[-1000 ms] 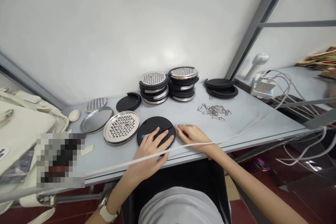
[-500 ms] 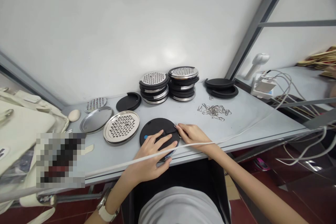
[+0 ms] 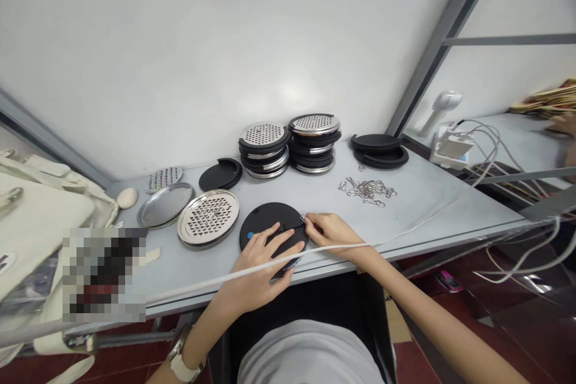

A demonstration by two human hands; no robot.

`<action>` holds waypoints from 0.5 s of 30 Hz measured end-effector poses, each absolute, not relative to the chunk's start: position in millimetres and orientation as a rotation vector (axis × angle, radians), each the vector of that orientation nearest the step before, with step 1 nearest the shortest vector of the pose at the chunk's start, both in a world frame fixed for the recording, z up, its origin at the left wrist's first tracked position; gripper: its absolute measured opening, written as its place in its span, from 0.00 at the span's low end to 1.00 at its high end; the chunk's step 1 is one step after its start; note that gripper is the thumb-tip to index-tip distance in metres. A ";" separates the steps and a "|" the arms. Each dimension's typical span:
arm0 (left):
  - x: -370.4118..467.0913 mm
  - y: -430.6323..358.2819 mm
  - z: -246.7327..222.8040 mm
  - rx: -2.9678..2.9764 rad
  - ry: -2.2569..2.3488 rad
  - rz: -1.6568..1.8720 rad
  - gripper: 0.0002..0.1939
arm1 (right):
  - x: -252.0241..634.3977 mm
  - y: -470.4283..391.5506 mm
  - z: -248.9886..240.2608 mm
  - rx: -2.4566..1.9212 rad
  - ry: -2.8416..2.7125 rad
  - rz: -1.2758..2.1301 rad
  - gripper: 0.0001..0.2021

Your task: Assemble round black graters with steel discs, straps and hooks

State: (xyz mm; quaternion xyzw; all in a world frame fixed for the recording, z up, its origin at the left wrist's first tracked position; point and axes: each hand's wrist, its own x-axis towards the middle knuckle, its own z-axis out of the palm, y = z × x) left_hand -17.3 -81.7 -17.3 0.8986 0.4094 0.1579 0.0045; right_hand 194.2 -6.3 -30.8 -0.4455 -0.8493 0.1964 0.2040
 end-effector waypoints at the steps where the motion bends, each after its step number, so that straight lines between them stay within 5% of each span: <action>1: -17.3 -81.7 -17.5 2.814 1.284 0.500 0.24 | 194.0 -6.4 -30.6 -1.246 -2.369 0.552 0.15; 15: -16.6 -82.6 -18.2 2.815 1.297 0.542 0.25 | 193.6 -5.4 -30.3 -1.254 -2.330 0.629 0.13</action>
